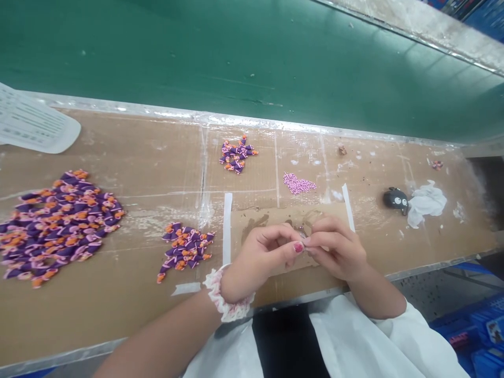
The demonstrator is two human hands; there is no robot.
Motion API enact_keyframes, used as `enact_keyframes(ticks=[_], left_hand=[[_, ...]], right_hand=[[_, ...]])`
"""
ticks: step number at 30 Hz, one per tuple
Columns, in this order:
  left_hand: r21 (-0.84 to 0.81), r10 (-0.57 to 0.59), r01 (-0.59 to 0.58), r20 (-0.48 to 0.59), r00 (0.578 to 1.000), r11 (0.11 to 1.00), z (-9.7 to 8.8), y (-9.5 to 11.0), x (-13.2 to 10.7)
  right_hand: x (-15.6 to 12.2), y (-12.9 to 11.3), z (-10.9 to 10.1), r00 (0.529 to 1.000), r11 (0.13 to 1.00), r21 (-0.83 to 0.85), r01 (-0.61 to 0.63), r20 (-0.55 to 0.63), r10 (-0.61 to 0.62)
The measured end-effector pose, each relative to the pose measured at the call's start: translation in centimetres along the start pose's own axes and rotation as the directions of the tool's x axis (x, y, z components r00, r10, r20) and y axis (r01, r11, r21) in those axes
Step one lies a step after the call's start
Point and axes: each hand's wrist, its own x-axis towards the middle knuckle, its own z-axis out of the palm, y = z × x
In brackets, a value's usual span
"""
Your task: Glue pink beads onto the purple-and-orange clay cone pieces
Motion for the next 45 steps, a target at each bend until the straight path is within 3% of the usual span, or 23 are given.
enact_keyframes(ticks=[9, 15, 20, 23, 27, 31, 36, 41, 45], left_hand=[[0.047, -0.065, 0.068, -0.052, 0.997, 0.997, 0.5, 0.7, -0.2], [0.073, -0.075, 0.079, -0.061, 0.995, 0.994, 0.7, 1.4, -0.2], [0.16, 0.05, -0.036, -0.081, 0.995, 0.987, 0.8, 1.5, -0.3], [0.263, 0.144, -0.117, -0.085, 0.986, 0.958, 0.7, 1.3, -0.3], [0.405, 0.25, -0.198, -0.078, 0.965, 0.893, 0.6, 1.0, -0.2], [0.497, 0.335, -0.274, -0.037, 0.941, 0.823, 0.7, 0.7, -0.1], [0.674, 0.438, -0.321, -0.004, 0.899, 0.665, 0.6, 0.8, -0.3], [0.789, 0.44, -0.381, 0.159, 0.884, 0.481, 0.0, 1.7, -0.4], [0.825, 0.433, -0.397, 0.21, 0.876, 0.402, -0.3, 1.9, -0.3]], right_hand=[[0.0, -0.1, 0.2, 0.999, 0.997, 0.046, -0.054, 0.002, 0.054], [-0.1, -0.1, 0.4, 1.0, 0.997, -0.074, 0.025, -0.01, -0.026], [-0.2, -0.3, 0.5, 0.997, 0.992, -0.129, -0.008, -0.073, -0.002], [-0.2, -0.6, 0.5, 0.993, 0.996, -0.068, -0.066, -0.106, 0.058], [-0.1, -0.8, 0.6, 0.994, 0.995, 0.049, -0.082, -0.07, 0.085], [-0.1, -0.6, 0.7, 0.996, 0.995, 0.064, -0.077, -0.043, 0.08], [-0.1, -0.6, 0.5, 0.997, 0.995, 0.064, -0.074, -0.008, 0.075], [-0.1, -0.6, 0.2, 0.993, 0.991, 0.083, -0.108, 0.061, 0.103], [0.1, -0.6, 0.0, 0.984, 0.988, 0.075, -0.135, 0.124, 0.126]])
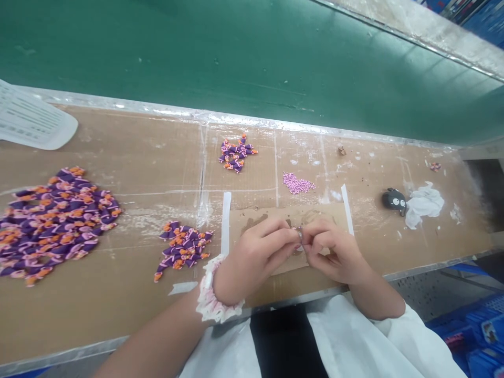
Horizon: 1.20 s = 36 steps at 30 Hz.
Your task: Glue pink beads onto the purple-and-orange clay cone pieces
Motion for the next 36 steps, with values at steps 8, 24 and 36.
enact_keyframes(ticks=[8, 24, 36], left_hand=[[-0.125, -0.084, 0.075, -0.068, 0.994, 0.989, 0.5, -0.5, 0.0], [-0.816, -0.659, 0.433, 0.088, 0.747, 0.382, 0.4, -1.2, 0.9], [-0.907, -0.621, 0.42, 0.319, 0.716, 0.018, 1.0, -0.7, 1.0]], right_hand=[[-0.2, 0.0, -0.5, 0.997, 0.987, 0.144, -0.067, -0.032, 0.072], [-1.3, 1.2, -0.9, 0.871, 0.92, -0.389, -0.043, 0.436, 0.225], [-0.3, 0.4, -1.1, 0.996, 0.995, 0.041, -0.091, 0.028, 0.09]])
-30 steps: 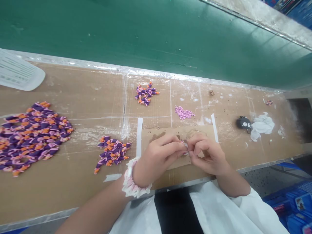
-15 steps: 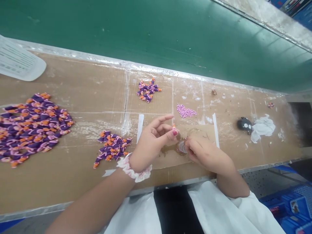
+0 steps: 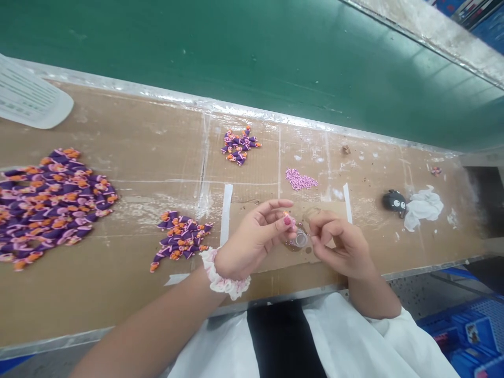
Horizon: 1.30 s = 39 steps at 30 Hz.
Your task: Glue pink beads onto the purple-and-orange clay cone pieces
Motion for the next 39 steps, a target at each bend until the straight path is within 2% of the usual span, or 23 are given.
enact_keyframes(ticks=[2, 4, 11, 20, 31, 36, 39], left_hand=[[-0.003, -0.03, 0.031, 0.039, 0.999, 1.0, 0.1, -0.3, 0.0], [-0.002, -0.057, 0.057, 0.075, 0.996, 0.998, 0.2, -0.6, -0.1], [0.015, -0.102, 0.101, 0.11, 0.989, 0.995, 0.1, -1.1, 0.0], [0.096, -0.086, 0.076, 0.101, 0.991, 0.992, 0.3, -0.8, -0.1], [0.114, -0.103, 0.091, 0.11, 0.989, 0.989, 0.2, -1.0, 0.1], [0.092, -0.045, 0.032, 0.139, 0.989, 0.995, 0.1, -0.7, 0.2], [0.068, 0.128, -0.13, 0.02, 0.992, 0.989, -0.6, 0.4, 0.7]], right_hand=[[0.0, -0.1, 0.5, 0.996, 0.999, 0.003, 0.033, -0.085, -0.033], [0.1, -0.1, 0.9, 0.991, 0.997, -0.03, 0.065, -0.116, -0.068], [0.0, 0.1, 1.3, 0.99, 0.993, -0.039, 0.109, -0.089, -0.112], [-0.4, -0.3, 1.2, 0.994, 0.994, -0.068, 0.08, -0.063, -0.084], [-0.4, -0.6, 1.4, 0.974, 0.962, -0.172, 0.211, -0.046, -0.222], [-0.3, -0.2, 1.4, 0.987, 0.98, -0.142, 0.136, -0.061, -0.146], [-0.4, 0.1, 1.2, 0.986, 0.984, -0.151, 0.099, -0.121, -0.118]])
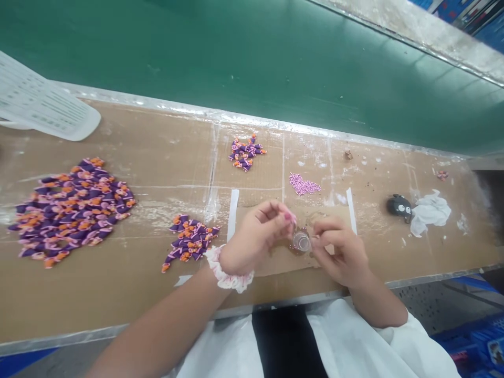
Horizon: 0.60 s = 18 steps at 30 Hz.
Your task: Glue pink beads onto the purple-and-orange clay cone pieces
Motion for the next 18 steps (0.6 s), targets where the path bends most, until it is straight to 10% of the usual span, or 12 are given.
enact_keyframes(ticks=[6, 13, 16, 18], left_hand=[[0.02, 0.262, -0.271, -0.34, 0.903, 0.962, -2.2, 2.8, 2.7], [0.297, 0.446, -0.376, -0.22, 0.868, 0.878, -2.9, 4.7, 1.7], [0.73, 0.61, -0.294, -0.208, 0.765, 0.617, -4.3, 6.9, -0.5], [0.949, 0.645, -0.028, -0.191, 0.74, 0.313, -5.4, 8.6, -2.2]], right_hand=[[-0.5, 0.4, -0.1, 0.994, 0.999, 0.017, -0.045, -0.096, 0.047], [-0.7, 0.7, 0.0, 0.996, 0.998, 0.032, -0.055, -0.074, 0.057], [-0.7, 0.7, -0.1, 0.995, 0.996, 0.065, -0.054, -0.084, 0.059], [-0.7, 0.8, -0.1, 0.994, 0.996, 0.074, -0.047, -0.096, 0.054]])
